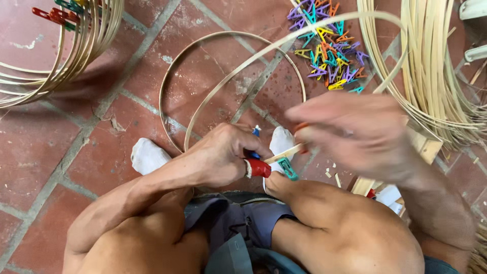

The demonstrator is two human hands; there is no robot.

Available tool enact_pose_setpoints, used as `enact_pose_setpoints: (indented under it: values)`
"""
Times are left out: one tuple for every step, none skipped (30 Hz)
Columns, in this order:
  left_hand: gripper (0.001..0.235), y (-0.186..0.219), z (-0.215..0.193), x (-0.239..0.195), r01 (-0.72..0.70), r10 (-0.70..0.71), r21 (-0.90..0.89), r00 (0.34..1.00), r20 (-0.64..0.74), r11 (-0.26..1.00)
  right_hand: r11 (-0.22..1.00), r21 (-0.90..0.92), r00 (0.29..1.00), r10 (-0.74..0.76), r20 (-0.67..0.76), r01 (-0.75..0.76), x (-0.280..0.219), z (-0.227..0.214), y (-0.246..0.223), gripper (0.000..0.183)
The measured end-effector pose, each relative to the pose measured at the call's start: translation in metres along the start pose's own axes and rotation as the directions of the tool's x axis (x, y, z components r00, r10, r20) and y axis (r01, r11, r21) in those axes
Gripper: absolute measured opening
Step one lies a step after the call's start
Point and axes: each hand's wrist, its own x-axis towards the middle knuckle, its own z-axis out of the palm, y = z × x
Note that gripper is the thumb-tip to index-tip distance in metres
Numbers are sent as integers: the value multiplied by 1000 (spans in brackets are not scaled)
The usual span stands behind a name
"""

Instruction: The person sits on a tiled floor and assembles a circular bamboo hoop by applying glue to the ends of thin bamboo strips and securing them with colorful plastic clips. The person repeatedly bends the strips, applies adhesive, and fastens them to the hoop frame.

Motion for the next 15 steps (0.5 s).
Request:
enact_pose_setpoints:
  values:
    - [25,-2,-1,-1,-26,26,16,1000,-3,1000,1000,-21,998,-16,58,17,15,9,-10,22]
    - [27,-4,0,-4,-45,45,24,999,-6,999,999,-33,992,-25,124,30,27,17,-17,21]
    - [27,-6,0,-5,-79,79,11,997,-22,997,999,-30,988,-14,151,19,37,23,-21,21]
    - [26,-8,0,-7,-114,114,1,993,-41,994,1000,-27,984,-5,178,10,44,27,-23,21]
    - [25,-8,0,-8,-148,147,-9,987,-60,989,1000,-24,979,4,204,1,50,31,-24,22]
    - [25,-8,-2,-7,-170,170,-3,983,-70,985,1000,-26,980,-5,201,10,54,32,-26,22]
    - [25,-8,-2,-7,-192,192,3,978,-80,981,999,-28,980,-14,197,20,56,32,-27,22]
    - [25,-7,-3,-7,-212,212,6,973,-87,977,999,-28,981,-19,193,24,57,33,-28,22]
    - [25,-7,-3,-8,-191,191,9,978,-80,982,999,-30,978,-15,209,21,57,34,-30,22]
    - [25,-8,-4,-9,-169,169,14,983,-72,986,999,-32,975,-12,222,19,59,36,-29,22]
    - [24,-8,-5,-11,-147,148,19,987,-64,989,999,-33,972,-9,235,17,61,37,-29,22]
    - [23,-9,-4,-11,-149,149,0,986,-75,989,999,-44,971,-2,238,13,61,36,-30,24]
    - [23,-11,-3,-11,-151,149,-20,985,-87,988,998,-55,970,5,241,8,60,35,-31,25]
    - [22,-12,-2,-13,-150,146,-39,984,-102,988,998,-62,969,9,247,7,59,34,-31,27]
    - [22,-14,-1,-13,-89,87,-20,993,-79,996,991,-123,971,-26,237,56,56,32,-30,36]
